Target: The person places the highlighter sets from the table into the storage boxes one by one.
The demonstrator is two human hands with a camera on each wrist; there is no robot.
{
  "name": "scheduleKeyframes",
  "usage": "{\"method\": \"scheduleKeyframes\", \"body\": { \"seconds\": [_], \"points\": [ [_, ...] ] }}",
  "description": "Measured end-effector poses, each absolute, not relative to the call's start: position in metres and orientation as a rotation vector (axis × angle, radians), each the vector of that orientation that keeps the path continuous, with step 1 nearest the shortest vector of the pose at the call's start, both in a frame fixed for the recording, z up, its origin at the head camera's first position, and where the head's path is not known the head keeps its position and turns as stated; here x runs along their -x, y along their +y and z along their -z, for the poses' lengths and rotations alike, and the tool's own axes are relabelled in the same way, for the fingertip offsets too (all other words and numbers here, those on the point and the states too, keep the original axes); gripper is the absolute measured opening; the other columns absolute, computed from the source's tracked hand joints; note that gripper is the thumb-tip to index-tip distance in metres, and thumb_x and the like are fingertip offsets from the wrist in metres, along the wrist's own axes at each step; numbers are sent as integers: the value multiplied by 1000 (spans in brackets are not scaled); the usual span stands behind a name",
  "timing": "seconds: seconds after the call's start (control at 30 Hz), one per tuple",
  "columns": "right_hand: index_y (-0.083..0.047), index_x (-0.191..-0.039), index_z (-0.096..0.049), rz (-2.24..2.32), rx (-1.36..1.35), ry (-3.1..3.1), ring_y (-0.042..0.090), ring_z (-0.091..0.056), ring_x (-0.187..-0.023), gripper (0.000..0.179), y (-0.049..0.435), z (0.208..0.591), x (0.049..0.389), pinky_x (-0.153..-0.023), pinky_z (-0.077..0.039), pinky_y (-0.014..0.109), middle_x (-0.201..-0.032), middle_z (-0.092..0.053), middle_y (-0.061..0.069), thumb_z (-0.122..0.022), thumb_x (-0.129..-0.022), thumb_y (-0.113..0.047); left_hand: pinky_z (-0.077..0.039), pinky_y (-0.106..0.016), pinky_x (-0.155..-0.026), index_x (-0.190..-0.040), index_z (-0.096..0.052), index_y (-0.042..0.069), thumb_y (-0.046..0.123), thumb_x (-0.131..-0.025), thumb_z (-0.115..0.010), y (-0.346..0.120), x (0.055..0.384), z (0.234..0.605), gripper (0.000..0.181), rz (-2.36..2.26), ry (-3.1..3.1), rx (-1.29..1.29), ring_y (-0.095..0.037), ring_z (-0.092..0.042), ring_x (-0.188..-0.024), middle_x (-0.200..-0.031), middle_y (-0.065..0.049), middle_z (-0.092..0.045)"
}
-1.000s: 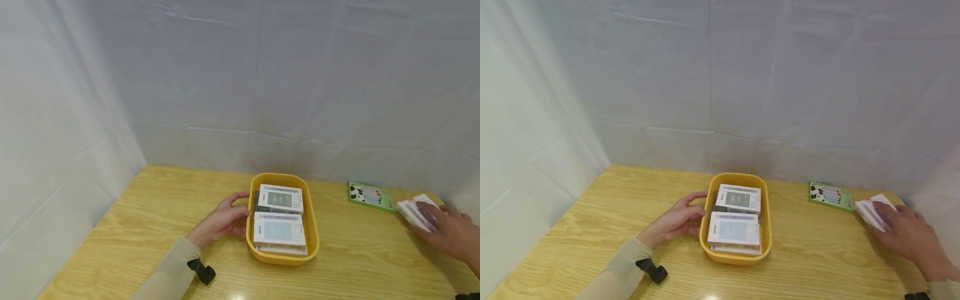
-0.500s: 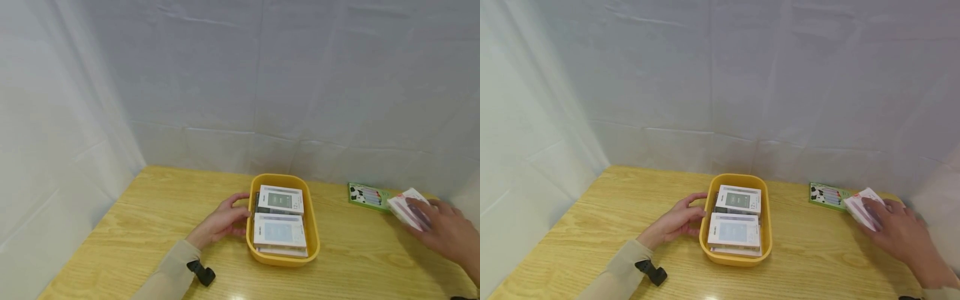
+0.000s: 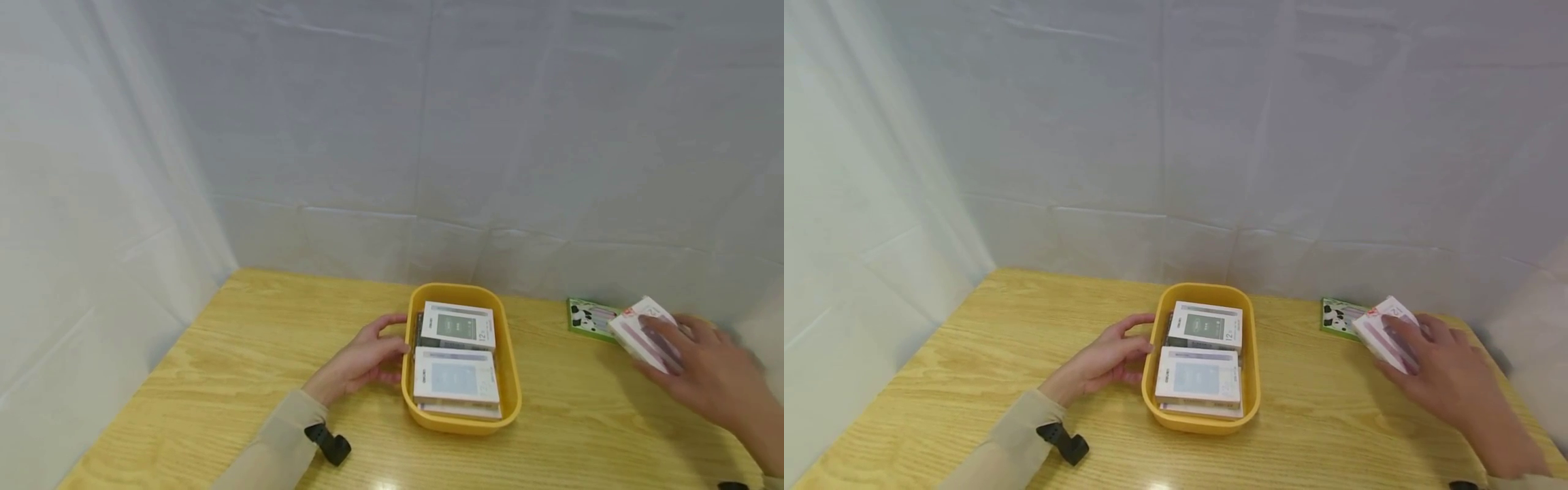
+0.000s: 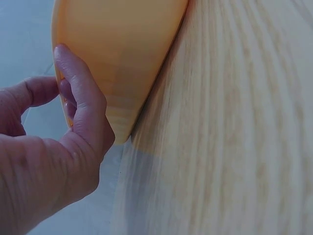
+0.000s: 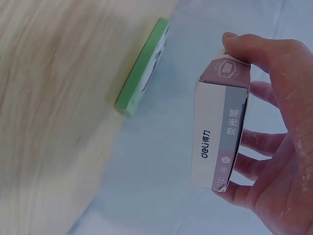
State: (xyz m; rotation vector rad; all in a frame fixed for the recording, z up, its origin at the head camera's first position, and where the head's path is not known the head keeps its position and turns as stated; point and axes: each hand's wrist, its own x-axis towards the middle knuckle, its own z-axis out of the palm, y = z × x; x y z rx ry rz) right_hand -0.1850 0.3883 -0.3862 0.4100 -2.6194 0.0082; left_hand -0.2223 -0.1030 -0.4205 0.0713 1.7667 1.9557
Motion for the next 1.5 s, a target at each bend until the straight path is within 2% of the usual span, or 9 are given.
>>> {"method": "scheduleKeyframes", "body": {
  "seconds": [0.13, 0.2, 0.27, 0.33, 0.43, 0.53, 0.67, 1.07, 1.5],
  "points": [
    [-12, -127, -60, -37, -466, -2590, 57, -55, -101, 70, 381, 382, 183, -78, -45, 70, -118, -58, 35, -88, -71, -43, -59, -30, -66, -154, -36, 16, 11, -94, -60, -102, 222, 421, 64, -1947, 1783, -65, -20, -65, -94, -132, -18, -63],
    [-12, -126, -62, -54, -519, -2532, 55, -56, -101, 68, 378, 381, 184, -82, -44, 68, -116, -60, 34, -81, -76, -55, -59, -30, -66, -153, -36, 16, 11, -94, -60, -102, 222, 421, 64, -1950, 1783, -60, -20, -65, -95, -132, -19, -62],
    [-13, -124, -63, -77, -574, -2469, 53, -58, -98, 69, 375, 381, 185, -84, -43, 65, -113, -61, 31, -69, -83, -69, -59, -31, -66, -153, -37, 17, 11, -93, -61, -101, 223, 421, 65, -1951, 1783, -52, -20, -65, -95, -133, -19, -62],
    [-14, -122, -65, -103, -619, -2421, 52, -59, -95, 72, 372, 381, 185, -84, -43, 63, -110, -62, 30, -61, -85, -75, -59, -31, -66, -154, -37, 18, 11, -93, -61, -101, 223, 421, 65, -1952, 1784, -49, -21, -65, -96, -134, -19, -62],
    [-15, -123, -65, -123, -645, -2414, 50, -60, -94, 66, 365, 380, 185, -82, -44, 62, -111, -62, 29, -69, -83, -68, -59, -31, -66, -154, -36, 18, 11, -93, -61, -101, 223, 421, 66, -1951, 1785, -49, -21, -65, -95, -133, -18, -62],
    [-15, -125, -64, -118, -630, -2454, 51, -60, -95, 63, 359, 378, 182, -80, -45, 65, -115, -61, 29, -83, -75, -50, -59, -31, -66, -153, -37, 18, 11, -93, -61, -101, 223, 422, 65, -1952, 1779, -47, -20, -65, -94, -130, -17, -63],
    [-17, -126, -63, -109, -611, -2492, 53, -59, -96, 66, 351, 374, 181, -78, -45, 65, -118, -59, 28, -88, -70, -40, -59, -31, -66, -153, -37, 19, 11, -93, -61, -101, 222, 421, 65, -1952, 1777, -38, -20, -65, -94, -128, -16, -64],
    [-20, -126, -64, -171, -703, -2437, 51, -60, -94, 66, 327, 367, 180, -66, -48, 64, -119, -60, 26, -89, -68, -39, -59, -30, -66, -154, -37, 19, 11, -95, -60, -100, 223, 421, 64, -1946, 1791, -49, -21, -65, -97, -139, -20, -59],
    [-21, -128, -65, -204, -763, -2433, 45, -61, -98, 70, 303, 362, 181, -72, -49, 61, -122, -62, 23, -91, -64, -33, -58, -30, -65, -154, -37, 19, 11, -95, -60, -99, 223, 421, 63, -1943, 1802, -42, -22, -65, -98, -140, -19, -59]
  ]
}}
